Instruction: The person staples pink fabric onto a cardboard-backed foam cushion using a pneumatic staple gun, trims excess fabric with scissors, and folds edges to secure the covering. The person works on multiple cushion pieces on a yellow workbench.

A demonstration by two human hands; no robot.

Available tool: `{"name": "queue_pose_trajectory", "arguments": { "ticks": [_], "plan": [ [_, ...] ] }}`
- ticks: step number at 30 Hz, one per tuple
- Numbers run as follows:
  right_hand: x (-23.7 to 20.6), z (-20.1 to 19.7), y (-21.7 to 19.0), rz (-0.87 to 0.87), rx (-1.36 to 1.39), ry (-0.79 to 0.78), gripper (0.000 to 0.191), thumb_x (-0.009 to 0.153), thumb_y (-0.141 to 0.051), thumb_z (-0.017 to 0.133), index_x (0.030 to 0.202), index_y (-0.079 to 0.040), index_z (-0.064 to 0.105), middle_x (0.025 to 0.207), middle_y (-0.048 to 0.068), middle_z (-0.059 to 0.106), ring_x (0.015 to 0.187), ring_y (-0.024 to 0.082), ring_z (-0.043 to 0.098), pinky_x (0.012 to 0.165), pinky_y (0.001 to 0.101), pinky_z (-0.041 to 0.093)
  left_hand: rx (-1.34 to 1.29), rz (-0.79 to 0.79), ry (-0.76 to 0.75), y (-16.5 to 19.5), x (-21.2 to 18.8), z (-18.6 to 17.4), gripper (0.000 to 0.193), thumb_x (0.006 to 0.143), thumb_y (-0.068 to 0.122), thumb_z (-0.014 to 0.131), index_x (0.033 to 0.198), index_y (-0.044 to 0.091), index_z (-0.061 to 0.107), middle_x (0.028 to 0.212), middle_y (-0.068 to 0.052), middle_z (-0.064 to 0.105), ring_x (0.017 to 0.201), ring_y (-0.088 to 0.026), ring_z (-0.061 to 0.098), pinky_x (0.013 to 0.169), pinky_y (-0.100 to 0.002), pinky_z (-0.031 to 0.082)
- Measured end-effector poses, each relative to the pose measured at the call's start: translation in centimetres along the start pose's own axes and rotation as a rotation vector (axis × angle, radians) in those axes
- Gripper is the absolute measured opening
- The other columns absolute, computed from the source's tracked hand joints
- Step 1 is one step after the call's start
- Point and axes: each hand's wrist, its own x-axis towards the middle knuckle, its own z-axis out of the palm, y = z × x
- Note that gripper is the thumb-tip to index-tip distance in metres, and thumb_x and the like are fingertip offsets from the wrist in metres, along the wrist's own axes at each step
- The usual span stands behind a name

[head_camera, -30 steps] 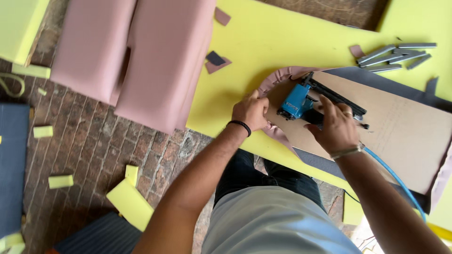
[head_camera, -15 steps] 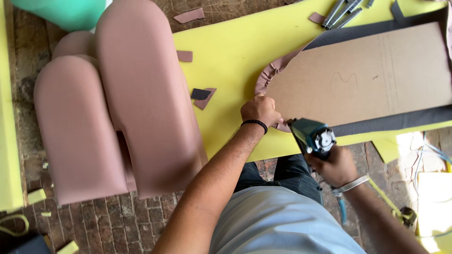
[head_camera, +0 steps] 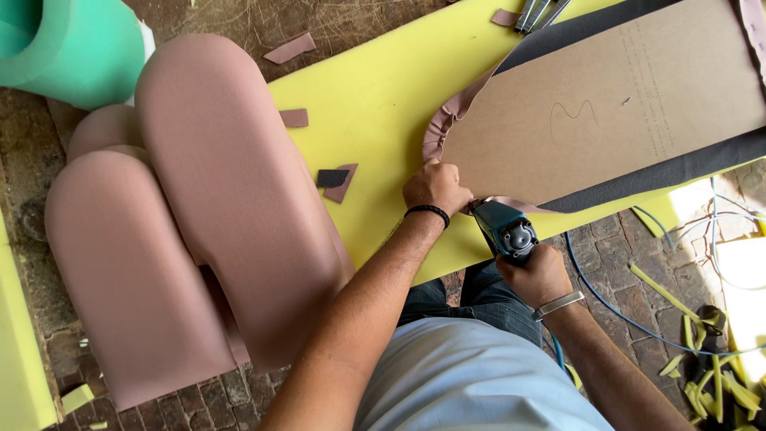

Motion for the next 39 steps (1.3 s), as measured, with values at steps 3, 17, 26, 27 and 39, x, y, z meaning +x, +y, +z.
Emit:
{"name": "queue_pose_trajectory", "arguments": {
  "ticks": [3, 17, 26, 27, 39],
  "plan": [
    [-0.7, 0.0, 0.0, -0.043, 0.053, 0.035, 0.035, 0.074, -0.030, 0.081, 0.093, -0.002, 0.075, 0.082, 0.024, 0.073, 0.082, 0.041, 0.073, 0.070, 0.0479, 0.058, 0.033, 0.005, -0.040, 0.1, 0.0, -0.3, 0.028, 0.066, 0.032, 0.087, 0.089, 0.017, 0.080, 0.113, -0.011, 0.070, 0.099, -0.032, 0.071, 0.084, -0.044, 0.059],
    [-2.0, 1.3, 0.2, 0.065, 0.110, 0.124, 0.033, 0.076, -0.033, 0.079, 0.085, -0.002, 0.076, 0.075, 0.024, 0.072, 0.078, 0.038, 0.075, 0.066, 0.0456, 0.058, 0.058, 0.056, -0.040, 0.4, -0.7, -0.8, 0.032, 0.066, 0.037, 0.090, 0.086, 0.018, 0.076, 0.110, -0.010, 0.068, 0.098, -0.031, 0.071, 0.083, -0.044, 0.059],
    [-3.7, -0.9, 0.9, 0.173, 0.243, 0.055, 0.034, 0.078, -0.032, 0.081, 0.079, 0.001, 0.074, 0.061, 0.015, 0.070, 0.053, 0.025, 0.067, 0.055, 0.0399, 0.053, -0.067, 0.149, -0.018, -1.6, -0.9, 0.3, 0.031, 0.075, 0.035, 0.088, 0.075, 0.011, 0.068, 0.097, -0.009, 0.070, 0.086, -0.029, 0.070, 0.074, -0.045, 0.057],
    [-4.1, -1.4, 1.1, 0.198, 0.228, 0.046, 0.035, 0.079, -0.033, 0.081, 0.077, 0.002, 0.074, 0.058, 0.015, 0.069, 0.050, 0.023, 0.065, 0.054, 0.0391, 0.052, -0.106, 0.176, -0.002, -2.3, -0.6, 0.6, 0.030, 0.076, 0.033, 0.087, 0.074, 0.011, 0.067, 0.094, -0.009, 0.070, 0.083, -0.028, 0.070, 0.073, -0.044, 0.057],
    [-5.8, -7.1, 5.9, 0.353, 0.427, 0.139, 0.034, 0.078, -0.029, 0.081, 0.068, 0.002, 0.073, 0.056, 0.009, 0.069, 0.050, 0.018, 0.063, 0.049, 0.0362, 0.049, -0.545, 0.109, 0.358, -4.9, 4.1, 3.3, 0.064, 0.089, 0.042, 0.079, 0.131, 0.000, 0.053, 0.109, -0.018, 0.069, 0.099, -0.030, 0.067, 0.087, -0.043, 0.054]
  ]
}}
